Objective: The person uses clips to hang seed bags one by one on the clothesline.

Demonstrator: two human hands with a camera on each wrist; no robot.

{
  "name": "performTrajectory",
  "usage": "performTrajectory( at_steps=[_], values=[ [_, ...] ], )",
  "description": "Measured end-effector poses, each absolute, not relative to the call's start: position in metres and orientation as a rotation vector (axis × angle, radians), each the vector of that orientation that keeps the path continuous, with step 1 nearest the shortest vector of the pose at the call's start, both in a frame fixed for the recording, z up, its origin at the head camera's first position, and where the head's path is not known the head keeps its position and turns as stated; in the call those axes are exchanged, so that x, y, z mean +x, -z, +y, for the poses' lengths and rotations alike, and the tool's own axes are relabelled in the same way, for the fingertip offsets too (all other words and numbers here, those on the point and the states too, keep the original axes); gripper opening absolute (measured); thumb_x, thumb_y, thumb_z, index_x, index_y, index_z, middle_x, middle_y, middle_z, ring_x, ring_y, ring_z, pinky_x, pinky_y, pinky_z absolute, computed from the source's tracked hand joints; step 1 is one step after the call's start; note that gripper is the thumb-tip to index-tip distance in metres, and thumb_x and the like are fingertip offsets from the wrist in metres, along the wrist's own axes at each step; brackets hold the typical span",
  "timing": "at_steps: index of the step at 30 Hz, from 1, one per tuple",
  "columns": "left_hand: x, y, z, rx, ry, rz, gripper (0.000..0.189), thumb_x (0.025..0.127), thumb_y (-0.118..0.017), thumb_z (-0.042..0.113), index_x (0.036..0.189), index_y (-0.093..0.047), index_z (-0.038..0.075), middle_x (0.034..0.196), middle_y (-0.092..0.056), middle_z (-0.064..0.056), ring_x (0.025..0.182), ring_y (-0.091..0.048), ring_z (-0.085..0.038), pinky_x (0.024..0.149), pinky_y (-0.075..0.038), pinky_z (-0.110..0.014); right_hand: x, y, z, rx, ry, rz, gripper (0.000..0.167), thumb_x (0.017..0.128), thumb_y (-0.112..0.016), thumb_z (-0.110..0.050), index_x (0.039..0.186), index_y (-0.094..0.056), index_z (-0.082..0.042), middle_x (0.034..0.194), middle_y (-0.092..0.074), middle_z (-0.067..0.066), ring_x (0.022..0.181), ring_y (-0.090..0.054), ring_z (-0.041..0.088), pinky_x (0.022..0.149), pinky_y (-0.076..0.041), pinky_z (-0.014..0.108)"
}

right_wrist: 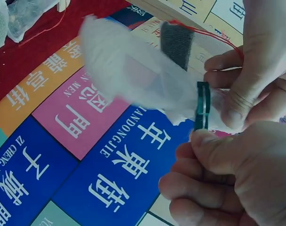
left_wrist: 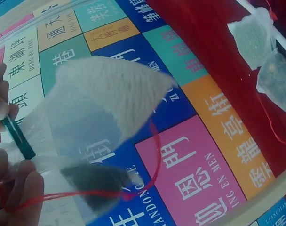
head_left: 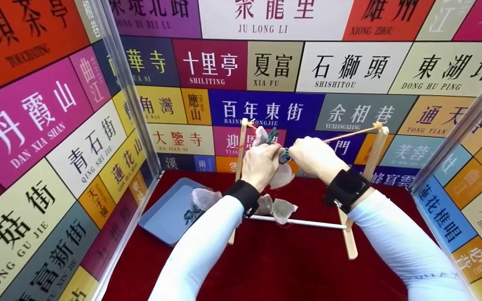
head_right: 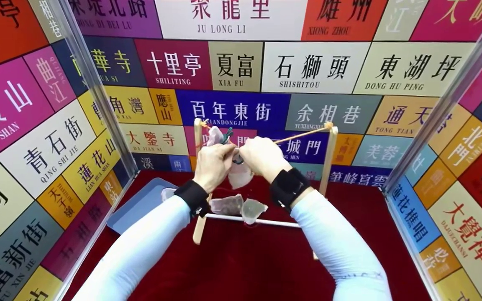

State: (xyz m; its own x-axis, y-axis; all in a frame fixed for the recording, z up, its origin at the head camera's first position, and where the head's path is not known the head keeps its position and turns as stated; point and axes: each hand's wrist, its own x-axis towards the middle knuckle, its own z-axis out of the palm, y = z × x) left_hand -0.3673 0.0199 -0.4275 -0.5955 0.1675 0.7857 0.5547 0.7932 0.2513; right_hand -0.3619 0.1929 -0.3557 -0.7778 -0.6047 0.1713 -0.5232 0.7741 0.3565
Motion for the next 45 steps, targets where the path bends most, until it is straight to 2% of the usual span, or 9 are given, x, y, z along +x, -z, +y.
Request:
performTrajectory(
  at_steps=[4, 9, 12, 20, 24, 28, 31, 39, 45],
  values=[
    [-0.369, 0.429, 0.019, -0.492, 0.597, -2.158, 0.010, 0.102, -0.081, 0.027, 0.098, -0.087, 0.020, 0.091, -0.086, 0.000, 0.080, -0.084, -0.025, 0.068, -0.066, -0.042, -0.362, 0.363, 0.198, 0.917, 0.313, -2.662, 0.025, 0.094, -0.082, -0.024, 0.085, -0.074, -0.002, 0.088, -0.077, 0.021, 0.082, -0.076, 0.045, 0.075, -0.066, 0.061],
    [-0.366, 0.429, 0.019, -0.531, 0.594, -2.188, 0.010, 0.103, -0.080, 0.024, 0.106, -0.088, 0.018, 0.100, -0.088, -0.001, 0.089, -0.086, -0.024, 0.077, -0.069, -0.040, -0.363, 0.377, 0.205, 0.923, 0.193, -2.579, 0.039, 0.090, -0.086, -0.041, 0.080, -0.071, -0.006, 0.081, -0.076, 0.017, 0.075, -0.075, 0.044, 0.068, -0.064, 0.060],
    [-0.363, 0.432, 0.018, -0.586, 0.582, -2.181, 0.011, 0.104, -0.080, 0.021, 0.108, -0.086, 0.014, 0.103, -0.087, -0.003, 0.092, -0.085, -0.022, 0.082, -0.069, -0.037, -0.362, 0.384, 0.209, 0.900, 0.126, -2.536, 0.038, 0.087, -0.087, -0.041, 0.081, -0.071, -0.007, 0.081, -0.075, 0.014, 0.072, -0.074, 0.042, 0.065, -0.063, 0.059],
    [-0.350, 0.443, 0.012, -0.714, 0.515, -2.091, 0.011, 0.100, -0.079, 0.015, 0.111, -0.082, 0.015, 0.109, -0.084, -0.001, 0.089, -0.083, -0.019, 0.071, -0.068, -0.034, -0.359, 0.407, 0.218, 0.776, -0.240, -2.549, 0.036, 0.085, -0.093, -0.033, 0.099, -0.076, -0.004, 0.085, -0.079, 0.013, 0.074, -0.075, 0.035, 0.067, -0.064, 0.054],
    [-0.344, 0.444, 0.004, -0.795, 0.631, -2.084, 0.022, 0.100, -0.077, 0.012, 0.122, -0.081, 0.012, 0.120, -0.082, -0.005, 0.096, -0.083, -0.019, 0.080, -0.069, -0.031, -0.356, 0.420, 0.224, 0.714, -0.384, -2.505, 0.031, 0.086, -0.092, -0.023, 0.104, -0.076, -0.003, 0.083, -0.081, 0.015, 0.069, -0.076, 0.035, 0.063, -0.063, 0.053],
    [-0.338, 0.449, -0.012, -0.844, 0.773, -2.063, 0.030, 0.100, -0.076, 0.011, 0.130, -0.079, 0.007, 0.131, -0.080, -0.010, 0.107, -0.082, -0.022, 0.095, -0.068, -0.031, -0.352, 0.431, 0.232, 0.660, -0.454, -2.475, 0.020, 0.090, -0.088, -0.019, 0.096, -0.076, -0.005, 0.074, -0.079, 0.012, 0.062, -0.074, 0.031, 0.058, -0.062, 0.051],
    [-0.335, 0.458, -0.031, -0.843, 0.809, -2.030, 0.023, 0.100, -0.076, 0.010, 0.122, -0.080, 0.006, 0.126, -0.081, -0.010, 0.111, -0.081, -0.024, 0.101, -0.067, -0.033, -0.350, 0.440, 0.237, 0.630, -0.468, -2.480, 0.016, 0.091, -0.085, -0.020, 0.091, -0.076, -0.006, 0.072, -0.078, 0.010, 0.061, -0.073, 0.030, 0.056, -0.060, 0.050],
    [-0.341, 0.502, -0.093, -0.714, 0.746, -2.004, 0.008, 0.096, -0.077, 0.006, 0.103, -0.079, 0.007, 0.102, -0.082, -0.009, 0.093, -0.081, -0.025, 0.088, -0.069, -0.036, -0.344, 0.470, 0.260, 0.519, -0.462, -2.612, 0.011, 0.091, -0.082, -0.019, 0.088, -0.075, -0.010, 0.068, -0.073, 0.003, 0.061, -0.071, 0.029, 0.056, -0.058, 0.052],
    [-0.351, 0.539, -0.150, -0.430, 0.707, -2.220, 0.014, 0.095, -0.080, 0.011, 0.108, -0.080, 0.004, 0.108, -0.082, -0.014, 0.095, -0.081, -0.034, 0.085, -0.068, -0.046, -0.340, 0.489, 0.273, 0.450, -0.451, -2.741, 0.023, 0.093, -0.081, -0.023, 0.105, -0.078, -0.004, 0.091, -0.081, 0.014, 0.078, -0.077, 0.040, 0.064, -0.063, 0.058]
  ],
)
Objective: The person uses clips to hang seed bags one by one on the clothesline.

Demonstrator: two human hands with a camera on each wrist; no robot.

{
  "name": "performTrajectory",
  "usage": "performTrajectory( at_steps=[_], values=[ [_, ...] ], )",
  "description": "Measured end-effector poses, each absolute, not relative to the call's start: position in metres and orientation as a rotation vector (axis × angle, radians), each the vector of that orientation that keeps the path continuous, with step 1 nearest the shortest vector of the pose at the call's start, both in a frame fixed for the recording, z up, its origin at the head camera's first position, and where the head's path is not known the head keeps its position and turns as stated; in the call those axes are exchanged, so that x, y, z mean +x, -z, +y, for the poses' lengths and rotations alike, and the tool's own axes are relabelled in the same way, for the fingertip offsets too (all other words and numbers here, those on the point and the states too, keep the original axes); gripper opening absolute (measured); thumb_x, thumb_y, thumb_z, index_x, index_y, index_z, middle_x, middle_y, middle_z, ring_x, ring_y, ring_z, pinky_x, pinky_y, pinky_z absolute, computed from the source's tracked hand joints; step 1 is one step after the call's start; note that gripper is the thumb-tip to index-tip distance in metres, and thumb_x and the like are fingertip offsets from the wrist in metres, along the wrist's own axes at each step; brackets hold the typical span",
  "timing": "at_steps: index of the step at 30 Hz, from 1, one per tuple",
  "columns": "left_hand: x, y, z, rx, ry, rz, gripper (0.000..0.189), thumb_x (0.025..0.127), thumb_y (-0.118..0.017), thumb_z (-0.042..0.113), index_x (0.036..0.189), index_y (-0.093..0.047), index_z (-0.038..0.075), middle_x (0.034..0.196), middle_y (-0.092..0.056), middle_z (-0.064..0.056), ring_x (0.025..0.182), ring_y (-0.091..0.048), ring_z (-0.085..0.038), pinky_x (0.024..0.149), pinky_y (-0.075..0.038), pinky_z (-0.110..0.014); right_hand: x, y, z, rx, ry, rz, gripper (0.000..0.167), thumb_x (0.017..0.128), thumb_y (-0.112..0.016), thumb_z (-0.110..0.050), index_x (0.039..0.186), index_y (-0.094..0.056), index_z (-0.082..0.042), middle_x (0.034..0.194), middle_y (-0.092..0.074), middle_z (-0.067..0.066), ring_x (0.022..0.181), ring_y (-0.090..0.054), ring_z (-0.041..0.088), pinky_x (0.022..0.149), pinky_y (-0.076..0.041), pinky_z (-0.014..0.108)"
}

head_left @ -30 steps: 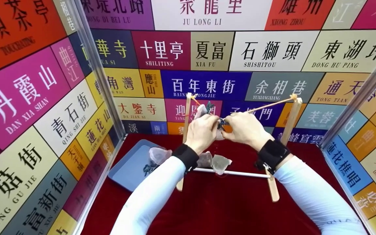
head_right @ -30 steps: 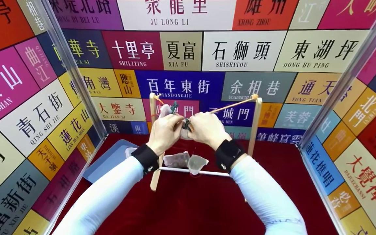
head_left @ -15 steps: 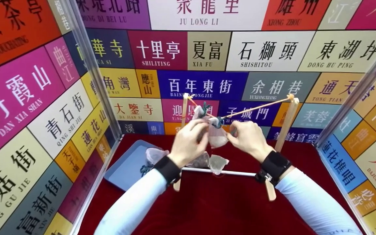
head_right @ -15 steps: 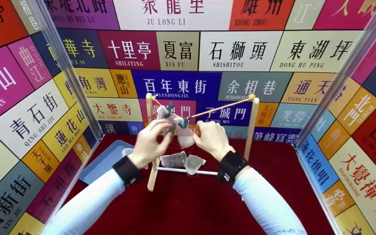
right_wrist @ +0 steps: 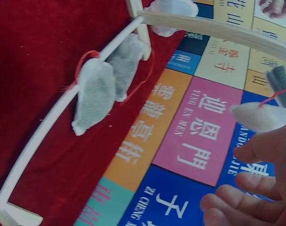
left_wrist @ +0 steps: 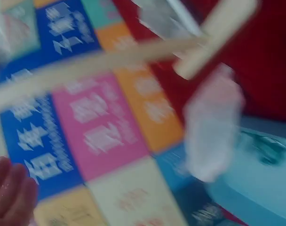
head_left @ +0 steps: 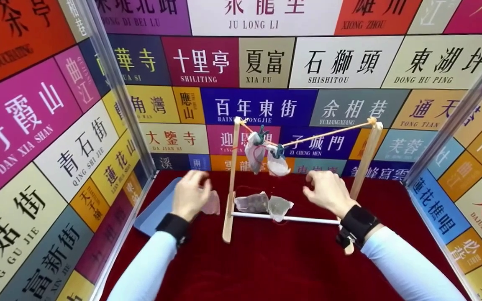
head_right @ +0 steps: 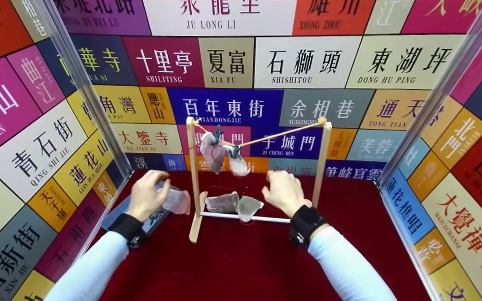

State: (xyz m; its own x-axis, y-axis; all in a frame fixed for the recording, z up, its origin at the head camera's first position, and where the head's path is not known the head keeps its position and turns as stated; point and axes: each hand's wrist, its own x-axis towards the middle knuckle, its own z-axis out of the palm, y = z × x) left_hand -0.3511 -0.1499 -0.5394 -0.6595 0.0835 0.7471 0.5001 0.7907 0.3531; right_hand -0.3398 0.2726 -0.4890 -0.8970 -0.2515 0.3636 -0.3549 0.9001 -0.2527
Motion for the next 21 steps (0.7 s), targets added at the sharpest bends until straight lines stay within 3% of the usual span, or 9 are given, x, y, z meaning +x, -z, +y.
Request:
performTrajectory(
  at_steps=[4, 9, 12, 15, 19, 21],
  values=[
    [-0.352, 0.566, -0.181, -0.247, 0.676, -2.413, 0.025, 0.092, -0.081, 0.012, 0.114, -0.080, 0.003, 0.115, -0.080, -0.022, 0.106, -0.076, -0.047, 0.094, -0.064, -0.059, -0.336, 0.502, 0.278, 0.400, -0.438, -2.800, 0.035, 0.092, -0.083, -0.025, 0.116, -0.078, 0.000, 0.107, -0.081, 0.021, 0.092, -0.079, 0.049, 0.072, -0.065, 0.063],
    [-0.351, 0.602, -0.202, -0.151, 0.657, -2.626, 0.029, 0.091, -0.077, 0.009, 0.119, -0.079, -0.002, 0.121, -0.077, -0.030, 0.111, -0.071, -0.057, 0.099, -0.059, -0.067, -0.334, 0.523, 0.284, 0.358, -0.413, -2.847, 0.041, 0.088, -0.086, -0.025, 0.118, -0.077, 0.002, 0.109, -0.079, 0.024, 0.099, -0.077, 0.053, 0.077, -0.064, 0.066],
    [-0.356, 0.626, -0.211, -0.143, 0.655, -2.729, 0.030, 0.089, -0.073, 0.005, 0.116, -0.080, -0.004, 0.117, -0.077, -0.031, 0.109, -0.071, -0.058, 0.100, -0.059, -0.068, -0.332, 0.536, 0.288, 0.338, -0.415, -2.880, 0.043, 0.086, -0.087, -0.026, 0.117, -0.077, 0.002, 0.107, -0.079, 0.023, 0.098, -0.077, 0.052, 0.076, -0.064, 0.066],
    [-0.368, 0.665, -0.231, -0.137, 0.654, -2.821, 0.029, 0.088, -0.073, 0.007, 0.114, -0.081, -0.001, 0.113, -0.078, -0.027, 0.107, -0.074, -0.052, 0.097, -0.062, -0.064, -0.331, 0.548, 0.290, 0.324, -0.423, -2.915, 0.043, 0.085, -0.088, -0.026, 0.116, -0.077, 0.002, 0.106, -0.079, 0.023, 0.096, -0.078, 0.051, 0.076, -0.064, 0.065],
    [-0.365, 0.685, -0.243, -0.011, 0.692, -2.994, 0.040, 0.090, -0.076, 0.008, 0.129, -0.078, 0.002, 0.125, -0.077, -0.027, 0.119, -0.074, -0.049, 0.104, -0.062, -0.063, -0.328, 0.562, 0.289, 0.340, -0.398, -2.934, 0.042, 0.083, -0.090, -0.027, 0.112, -0.078, 0.001, 0.104, -0.082, 0.023, 0.095, -0.079, 0.048, 0.079, -0.064, 0.063],
    [-0.356, 0.683, -0.244, 0.060, 0.697, -3.063, 0.048, 0.091, -0.074, 0.006, 0.139, -0.074, 0.000, 0.133, -0.074, -0.031, 0.126, -0.071, -0.053, 0.109, -0.059, -0.065, -0.327, 0.567, 0.288, 0.358, -0.355, -2.925, 0.041, 0.082, -0.091, -0.028, 0.110, -0.078, 0.000, 0.103, -0.083, 0.022, 0.096, -0.080, 0.047, 0.083, -0.063, 0.062]
  ],
)
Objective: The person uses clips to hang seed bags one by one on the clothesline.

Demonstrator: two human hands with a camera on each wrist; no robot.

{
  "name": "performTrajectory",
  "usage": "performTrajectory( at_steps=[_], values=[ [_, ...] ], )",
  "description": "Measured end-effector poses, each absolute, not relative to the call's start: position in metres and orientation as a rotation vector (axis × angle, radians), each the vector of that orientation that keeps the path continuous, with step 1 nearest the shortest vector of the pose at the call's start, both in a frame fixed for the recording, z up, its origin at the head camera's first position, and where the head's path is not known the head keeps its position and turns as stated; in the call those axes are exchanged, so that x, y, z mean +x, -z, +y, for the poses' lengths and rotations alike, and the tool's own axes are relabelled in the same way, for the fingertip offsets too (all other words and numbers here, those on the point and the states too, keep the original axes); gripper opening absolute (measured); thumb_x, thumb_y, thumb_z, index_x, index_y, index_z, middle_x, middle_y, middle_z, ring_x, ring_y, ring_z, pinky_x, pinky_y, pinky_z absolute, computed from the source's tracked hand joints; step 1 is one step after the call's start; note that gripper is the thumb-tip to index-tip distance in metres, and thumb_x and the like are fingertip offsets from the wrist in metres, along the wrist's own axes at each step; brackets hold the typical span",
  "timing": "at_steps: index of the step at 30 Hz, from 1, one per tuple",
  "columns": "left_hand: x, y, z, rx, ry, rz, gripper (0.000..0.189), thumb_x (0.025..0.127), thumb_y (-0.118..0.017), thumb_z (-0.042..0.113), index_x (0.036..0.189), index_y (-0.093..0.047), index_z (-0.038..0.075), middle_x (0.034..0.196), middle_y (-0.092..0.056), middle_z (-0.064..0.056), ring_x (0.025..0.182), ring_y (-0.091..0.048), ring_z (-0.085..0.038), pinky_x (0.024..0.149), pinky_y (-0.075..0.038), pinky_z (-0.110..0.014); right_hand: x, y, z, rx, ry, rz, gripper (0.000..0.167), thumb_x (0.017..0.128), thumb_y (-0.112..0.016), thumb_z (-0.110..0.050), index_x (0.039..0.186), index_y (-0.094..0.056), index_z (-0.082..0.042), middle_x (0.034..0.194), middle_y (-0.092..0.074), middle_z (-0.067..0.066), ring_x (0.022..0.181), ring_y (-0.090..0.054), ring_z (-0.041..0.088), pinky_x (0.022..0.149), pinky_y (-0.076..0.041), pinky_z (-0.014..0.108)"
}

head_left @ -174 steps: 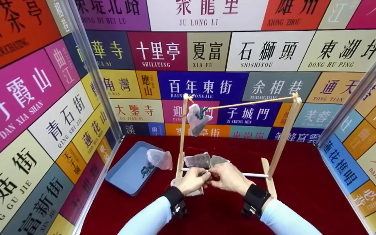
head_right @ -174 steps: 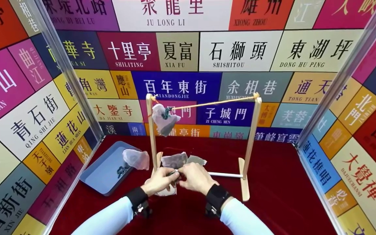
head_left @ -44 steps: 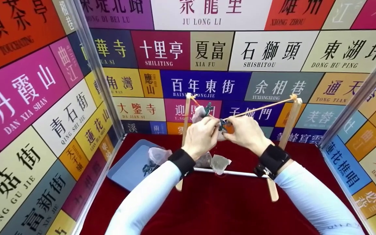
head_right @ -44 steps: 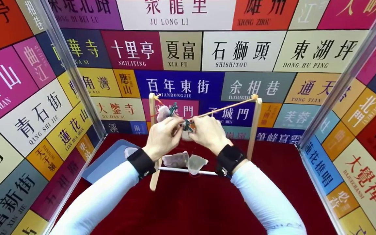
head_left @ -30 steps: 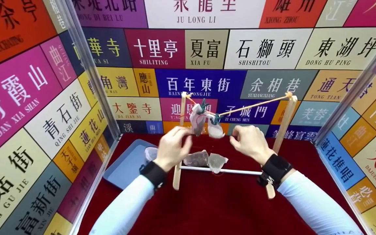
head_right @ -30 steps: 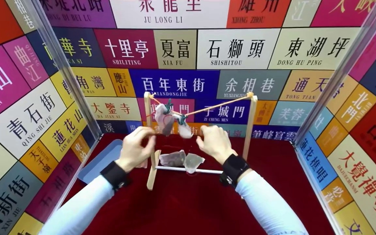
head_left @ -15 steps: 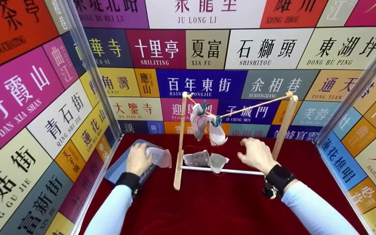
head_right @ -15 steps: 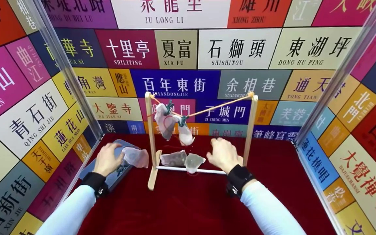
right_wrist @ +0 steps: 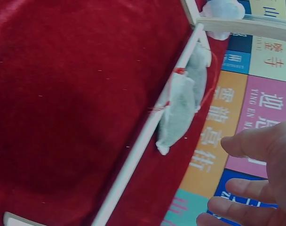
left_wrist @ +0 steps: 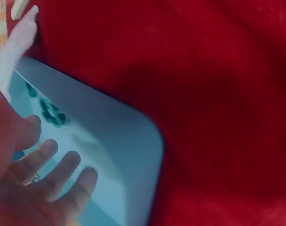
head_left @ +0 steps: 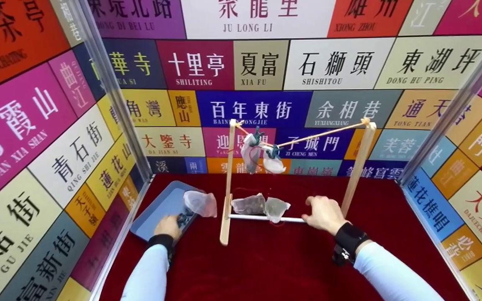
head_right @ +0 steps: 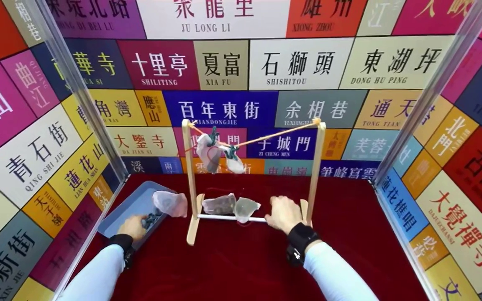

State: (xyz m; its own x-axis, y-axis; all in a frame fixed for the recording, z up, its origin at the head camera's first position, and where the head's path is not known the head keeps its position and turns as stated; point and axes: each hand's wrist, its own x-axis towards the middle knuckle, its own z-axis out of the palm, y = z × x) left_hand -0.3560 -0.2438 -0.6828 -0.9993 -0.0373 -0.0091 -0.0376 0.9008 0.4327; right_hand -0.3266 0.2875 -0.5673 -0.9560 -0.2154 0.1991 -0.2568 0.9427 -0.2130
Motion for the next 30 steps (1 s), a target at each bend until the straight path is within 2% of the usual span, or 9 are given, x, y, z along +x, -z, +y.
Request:
performTrajectory(
  at_steps=[7, 11, 12, 14, 16, 18, 22, 26, 30],
  values=[
    [-0.344, 0.672, -0.244, -0.114, -0.697, 2.934, 0.065, 0.096, -0.064, 0.003, 0.161, -0.056, -0.001, 0.157, -0.056, -0.041, 0.139, -0.058, -0.066, 0.118, -0.051, -0.073, -0.320, 0.583, 0.281, 0.375, -0.290, -2.943, 0.043, 0.077, -0.093, -0.031, 0.107, -0.080, -0.003, 0.101, -0.086, 0.016, 0.098, -0.080, 0.039, 0.111, -0.041, 0.066],
    [-0.337, 0.659, -0.239, -0.102, -0.722, 2.913, 0.074, 0.095, -0.061, 0.000, 0.167, -0.050, 0.008, 0.168, -0.044, -0.038, 0.142, -0.055, -0.069, 0.115, -0.053, -0.075, -0.316, 0.589, 0.279, 0.352, -0.346, -2.996, 0.044, 0.077, -0.095, -0.031, 0.109, -0.080, -0.005, 0.101, -0.085, 0.014, 0.099, -0.080, 0.039, 0.124, -0.026, 0.071],
    [-0.336, 0.655, -0.238, -0.091, -0.723, 2.908, 0.074, 0.095, -0.062, -0.001, 0.168, -0.051, 0.010, 0.170, -0.042, -0.037, 0.143, -0.054, -0.069, 0.115, -0.052, -0.076, -0.316, 0.590, 0.279, 0.348, -0.371, -3.007, 0.043, 0.077, -0.095, -0.030, 0.109, -0.080, -0.005, 0.101, -0.084, 0.014, 0.098, -0.080, 0.039, 0.125, -0.029, 0.070],
    [-0.336, 0.650, -0.237, -0.066, -0.721, 2.893, 0.076, 0.095, -0.061, -0.001, 0.169, -0.050, 0.013, 0.176, -0.039, -0.033, 0.148, -0.051, -0.069, 0.117, -0.051, -0.077, -0.315, 0.591, 0.279, 0.341, -0.412, -3.025, 0.043, 0.078, -0.095, -0.029, 0.110, -0.079, -0.005, 0.101, -0.083, 0.014, 0.095, -0.080, 0.039, 0.120, -0.042, 0.066],
    [-0.340, 0.655, -0.239, -0.010, -0.693, 2.881, 0.075, 0.097, -0.061, 0.002, 0.170, -0.049, 0.015, 0.178, -0.037, -0.031, 0.151, -0.047, -0.069, 0.119, -0.048, -0.078, -0.314, 0.592, 0.279, 0.333, -0.459, -3.043, 0.043, 0.078, -0.095, -0.026, 0.111, -0.078, -0.004, 0.102, -0.083, 0.015, 0.093, -0.080, 0.038, 0.103, -0.057, 0.060],
    [-0.346, 0.666, -0.244, 0.053, -0.650, 2.869, 0.072, 0.099, -0.061, 0.006, 0.169, -0.050, 0.016, 0.176, -0.039, -0.033, 0.152, -0.045, -0.070, 0.119, -0.046, -0.081, -0.314, 0.593, 0.279, 0.325, -0.488, -3.060, 0.044, 0.078, -0.095, -0.024, 0.113, -0.078, -0.003, 0.103, -0.082, 0.016, 0.092, -0.079, 0.036, 0.084, -0.063, 0.056],
    [-0.359, 0.684, -0.254, 0.109, -0.568, 2.885, 0.063, 0.098, -0.062, 0.010, 0.161, -0.058, 0.010, 0.163, -0.053, -0.038, 0.145, -0.051, -0.070, 0.117, -0.048, -0.080, -0.314, 0.595, 0.278, 0.305, -0.502, -3.085, 0.043, 0.078, -0.096, -0.024, 0.112, -0.078, -0.004, 0.101, -0.082, 0.014, 0.090, -0.078, 0.032, 0.081, -0.063, 0.052],
    [-0.357, 0.680, -0.255, 0.054, -0.529, 2.992, 0.042, 0.094, -0.070, 0.007, 0.135, -0.072, -0.002, 0.135, -0.071, -0.036, 0.125, -0.068, -0.061, 0.107, -0.058, -0.072, -0.314, 0.597, 0.277, 0.300, -0.517, -3.094, 0.042, 0.078, -0.095, -0.024, 0.110, -0.078, -0.004, 0.098, -0.081, 0.012, 0.089, -0.076, 0.029, 0.078, -0.062, 0.050],
    [-0.350, 0.677, -0.255, -0.037, -0.518, 3.092, 0.026, 0.088, -0.078, 0.004, 0.111, -0.076, -0.008, 0.113, -0.078, -0.036, 0.105, -0.077, -0.056, 0.093, -0.065, -0.068, -0.314, 0.599, 0.277, 0.308, -0.512, -3.103, 0.042, 0.077, -0.095, -0.024, 0.110, -0.078, -0.004, 0.098, -0.081, 0.013, 0.087, -0.075, 0.030, 0.076, -0.061, 0.049]
  ],
)
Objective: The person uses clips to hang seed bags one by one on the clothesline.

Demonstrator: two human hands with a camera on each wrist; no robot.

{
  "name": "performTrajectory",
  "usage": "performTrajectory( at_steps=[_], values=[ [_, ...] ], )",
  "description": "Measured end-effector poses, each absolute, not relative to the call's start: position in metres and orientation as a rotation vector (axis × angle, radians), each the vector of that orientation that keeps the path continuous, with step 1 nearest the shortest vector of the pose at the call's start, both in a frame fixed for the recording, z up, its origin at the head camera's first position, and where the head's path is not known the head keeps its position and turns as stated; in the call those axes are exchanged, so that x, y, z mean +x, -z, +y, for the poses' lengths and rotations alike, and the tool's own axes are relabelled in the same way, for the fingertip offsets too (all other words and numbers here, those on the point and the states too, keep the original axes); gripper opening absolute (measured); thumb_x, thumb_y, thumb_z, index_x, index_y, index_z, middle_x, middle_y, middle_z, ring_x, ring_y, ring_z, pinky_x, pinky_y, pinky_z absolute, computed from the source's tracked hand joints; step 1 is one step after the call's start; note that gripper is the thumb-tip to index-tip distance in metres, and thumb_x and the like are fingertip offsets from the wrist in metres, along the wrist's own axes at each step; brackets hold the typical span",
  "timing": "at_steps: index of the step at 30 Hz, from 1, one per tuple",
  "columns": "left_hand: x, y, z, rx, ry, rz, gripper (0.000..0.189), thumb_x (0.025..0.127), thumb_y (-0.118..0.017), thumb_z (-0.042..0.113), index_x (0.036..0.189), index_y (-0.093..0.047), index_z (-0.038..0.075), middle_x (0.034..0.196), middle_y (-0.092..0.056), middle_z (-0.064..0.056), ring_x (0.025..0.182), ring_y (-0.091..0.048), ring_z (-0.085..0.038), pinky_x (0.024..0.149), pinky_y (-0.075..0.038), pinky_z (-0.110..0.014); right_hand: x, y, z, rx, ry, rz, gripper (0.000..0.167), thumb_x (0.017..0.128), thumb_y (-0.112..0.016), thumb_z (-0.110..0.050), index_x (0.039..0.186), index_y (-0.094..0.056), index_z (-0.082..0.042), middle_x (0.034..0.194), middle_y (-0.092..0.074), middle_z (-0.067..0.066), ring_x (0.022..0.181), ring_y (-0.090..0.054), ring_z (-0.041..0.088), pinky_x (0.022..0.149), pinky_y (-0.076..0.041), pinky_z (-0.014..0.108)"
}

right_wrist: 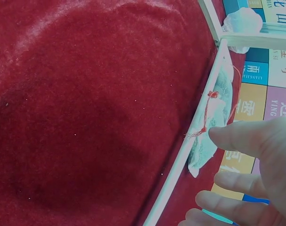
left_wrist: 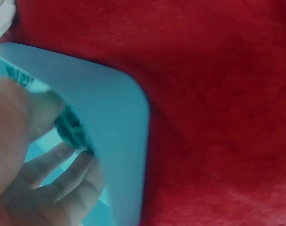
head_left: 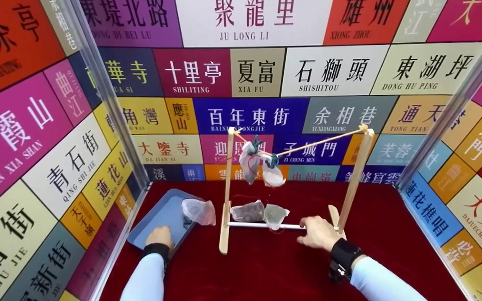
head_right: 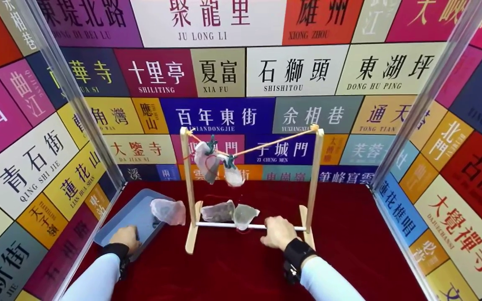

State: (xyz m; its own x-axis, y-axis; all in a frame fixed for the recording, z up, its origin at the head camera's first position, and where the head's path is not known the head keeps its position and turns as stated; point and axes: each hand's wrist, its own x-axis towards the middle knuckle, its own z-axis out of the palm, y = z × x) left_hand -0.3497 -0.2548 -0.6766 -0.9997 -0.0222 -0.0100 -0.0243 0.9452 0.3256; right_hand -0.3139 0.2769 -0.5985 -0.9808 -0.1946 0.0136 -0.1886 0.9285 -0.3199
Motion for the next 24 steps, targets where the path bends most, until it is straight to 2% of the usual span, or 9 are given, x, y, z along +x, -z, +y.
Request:
performTrajectory(
  at_steps=[3, 8, 14, 18, 21, 24],
  values=[
    [-0.344, 0.674, -0.255, -0.123, -0.540, 3.073, 0.026, 0.087, -0.081, 0.007, 0.107, -0.078, -0.009, 0.111, -0.079, -0.038, 0.103, -0.078, -0.057, 0.091, -0.065, -0.068, -0.314, 0.598, 0.277, -0.306, 0.490, 3.066, 0.042, 0.076, -0.096, -0.024, 0.109, -0.079, -0.004, 0.099, -0.081, 0.013, 0.088, -0.076, 0.031, 0.076, -0.062, 0.050],
    [-0.340, 0.673, -0.257, -0.180, -0.587, 3.027, 0.025, 0.089, -0.083, 0.015, 0.102, -0.079, -0.007, 0.112, -0.080, -0.036, 0.107, -0.078, -0.057, 0.095, -0.064, -0.068, -0.311, 0.596, 0.274, -0.289, 0.489, 3.065, 0.042, 0.076, -0.096, -0.025, 0.109, -0.079, -0.006, 0.101, -0.082, 0.013, 0.090, -0.077, 0.033, 0.079, -0.062, 0.051],
    [-0.340, 0.678, -0.258, -0.147, -0.610, 3.086, 0.016, 0.092, -0.069, 0.008, 0.096, -0.080, -0.003, 0.107, -0.080, -0.035, 0.103, -0.078, -0.057, 0.092, -0.064, -0.069, -0.305, 0.600, 0.271, -0.316, 0.528, 3.072, 0.039, 0.076, -0.096, -0.024, 0.106, -0.079, -0.006, 0.096, -0.080, 0.011, 0.087, -0.075, 0.030, 0.077, -0.061, 0.050],
    [-0.336, 0.678, -0.256, -0.179, -0.648, 3.130, 0.018, 0.096, -0.064, 0.005, 0.099, -0.079, -0.004, 0.107, -0.079, -0.036, 0.103, -0.077, -0.058, 0.090, -0.064, -0.069, -0.302, 0.602, 0.270, -0.346, 0.527, 3.077, 0.037, 0.076, -0.097, -0.024, 0.103, -0.079, -0.006, 0.096, -0.080, 0.011, 0.087, -0.075, 0.030, 0.077, -0.062, 0.050],
    [-0.336, 0.670, -0.253, -0.190, -0.703, 3.154, 0.015, 0.097, -0.065, 0.004, 0.096, -0.077, -0.004, 0.103, -0.079, -0.035, 0.101, -0.077, -0.057, 0.089, -0.064, -0.068, -0.300, 0.603, 0.271, -0.343, 0.526, 3.074, 0.036, 0.077, -0.097, -0.024, 0.103, -0.079, -0.006, 0.095, -0.080, 0.011, 0.087, -0.075, 0.030, 0.077, -0.062, 0.050],
    [-0.341, 0.667, -0.253, -0.191, -0.780, 3.128, 0.008, 0.093, -0.070, 0.005, 0.091, -0.076, -0.001, 0.097, -0.079, -0.029, 0.098, -0.077, -0.055, 0.087, -0.064, -0.066, -0.299, 0.602, 0.272, -0.341, 0.530, 3.073, 0.036, 0.077, -0.096, -0.024, 0.102, -0.079, -0.006, 0.094, -0.079, 0.011, 0.086, -0.074, 0.030, 0.077, -0.062, 0.050]
  ],
)
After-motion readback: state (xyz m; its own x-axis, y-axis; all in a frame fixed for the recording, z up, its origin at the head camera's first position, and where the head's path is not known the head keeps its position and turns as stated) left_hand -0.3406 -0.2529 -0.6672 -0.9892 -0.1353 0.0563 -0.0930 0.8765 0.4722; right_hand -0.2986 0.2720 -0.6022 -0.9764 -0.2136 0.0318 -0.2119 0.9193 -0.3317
